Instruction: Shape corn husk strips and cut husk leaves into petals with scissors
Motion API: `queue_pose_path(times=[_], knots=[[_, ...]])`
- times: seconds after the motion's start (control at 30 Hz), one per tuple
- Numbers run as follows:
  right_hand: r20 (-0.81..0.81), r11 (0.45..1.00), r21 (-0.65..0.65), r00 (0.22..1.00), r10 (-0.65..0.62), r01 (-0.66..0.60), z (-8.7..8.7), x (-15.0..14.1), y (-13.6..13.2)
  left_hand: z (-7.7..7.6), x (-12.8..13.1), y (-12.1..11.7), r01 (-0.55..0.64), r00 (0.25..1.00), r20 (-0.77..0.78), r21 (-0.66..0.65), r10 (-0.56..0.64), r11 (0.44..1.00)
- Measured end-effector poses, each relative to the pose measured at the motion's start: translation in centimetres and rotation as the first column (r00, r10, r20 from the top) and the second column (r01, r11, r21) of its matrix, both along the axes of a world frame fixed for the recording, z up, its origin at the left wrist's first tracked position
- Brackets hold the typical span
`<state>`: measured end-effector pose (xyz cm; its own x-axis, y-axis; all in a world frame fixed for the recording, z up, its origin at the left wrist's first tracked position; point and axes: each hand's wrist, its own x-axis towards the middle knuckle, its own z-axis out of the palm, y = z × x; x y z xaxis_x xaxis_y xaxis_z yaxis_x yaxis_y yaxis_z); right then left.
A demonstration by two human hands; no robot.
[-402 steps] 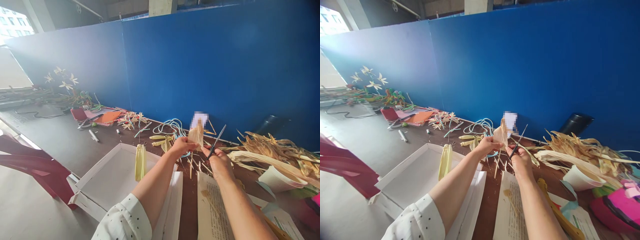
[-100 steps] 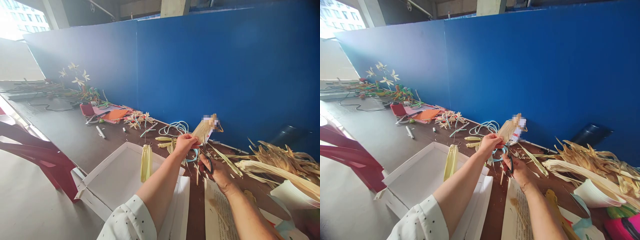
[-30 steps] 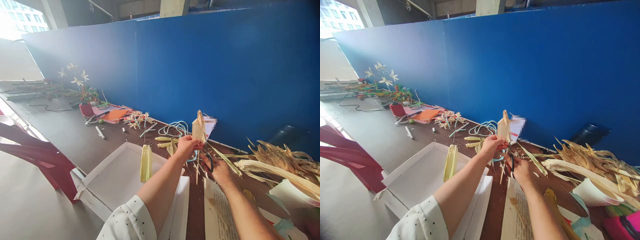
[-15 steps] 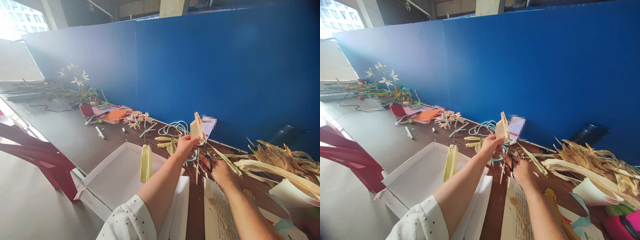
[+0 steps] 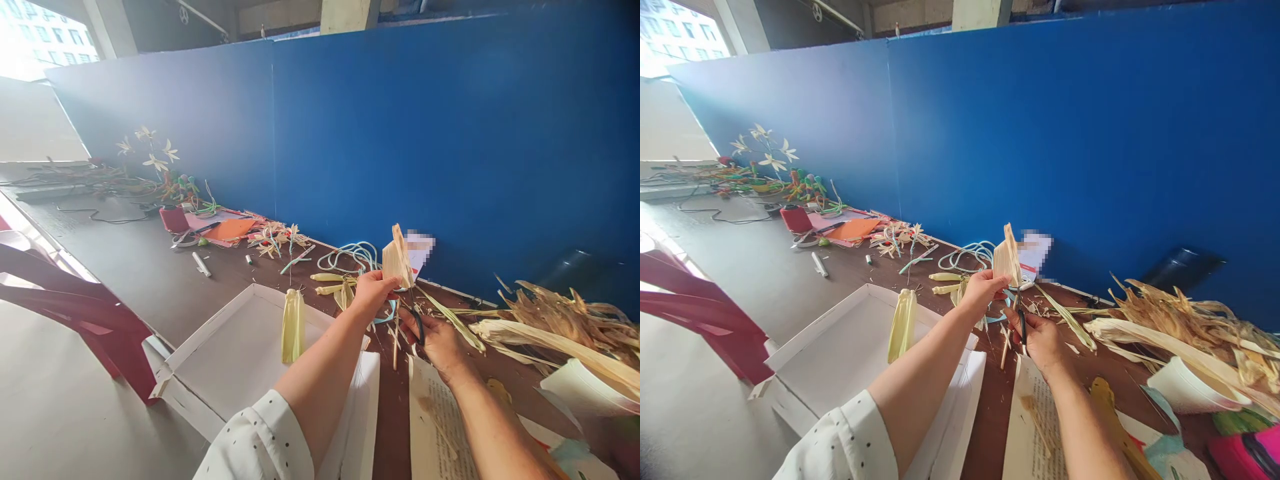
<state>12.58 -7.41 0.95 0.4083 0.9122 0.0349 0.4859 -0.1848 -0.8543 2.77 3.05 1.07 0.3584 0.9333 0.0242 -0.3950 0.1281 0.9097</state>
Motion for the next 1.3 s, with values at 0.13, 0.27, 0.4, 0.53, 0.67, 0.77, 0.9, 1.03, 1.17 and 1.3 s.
queue_pose_path(times=[0.13,0.27,0.4,0.53,0.67,0.77,0.9,1.03,1.17,1.3], knots=[[-0.006,1.0,0.004,1.0,0.012,-0.012,0.1,-0.2,-0.1,0.1,0.0,0.0,-0.007,1.0,-0.013,-0.009,0.007,1.0],[0.001,0.999,0.035,1.0,-0.019,0.019,-0.1,0.1,0.0,0.1,0.0,-0.1,0.021,0.998,-0.052,0.023,-0.02,1.0],[-0.041,0.998,0.04,0.998,-0.052,0.054,-0.9,0.8,0.4,0.4,-0.1,-0.4,0.061,0.996,-0.063,0.035,-0.058,0.998],[-0.098,0.997,0.038,0.993,-0.069,0.073,-1.6,1.3,0.8,0.4,-0.2,-0.4,0.08,0.995,-0.071,0.043,-0.077,0.996],[-0.112,0.997,0.05,0.992,-0.06,0.066,-1.8,1.5,0.9,0.2,-0.3,-0.3,0.089,0.991,-0.109,0.056,-0.083,0.994],[-0.095,0.995,0.052,0.992,-0.08,0.085,-1.7,1.6,0.9,0.3,-0.3,-0.4,0.086,0.993,-0.082,0.04,-0.083,0.995],[-0.054,0.994,0.065,0.995,-0.083,0.086,-1.7,1.6,0.9,0.6,-0.3,-0.5,0.076,0.996,-0.059,0.02,-0.074,0.997],[-0.054,0.996,0.047,0.996,-0.071,0.073,-1.5,1.5,0.7,0.4,-0.3,-0.4,0.07,0.995,-0.072,0.024,-0.068,0.997],[-0.092,0.996,0.051,0.993,-0.067,0.072,-1.6,1.4,0.8,0.1,-0.2,-0.2,0.066,0.994,-0.092,0.027,-0.063,0.997],[-0.128,0.996,0.059,0.99,-0.055,0.063,-1.8,1.5,1.0,-0.1,-0.1,-0.1,0.085,0.987,-0.142,0.044,-0.078,0.995]])
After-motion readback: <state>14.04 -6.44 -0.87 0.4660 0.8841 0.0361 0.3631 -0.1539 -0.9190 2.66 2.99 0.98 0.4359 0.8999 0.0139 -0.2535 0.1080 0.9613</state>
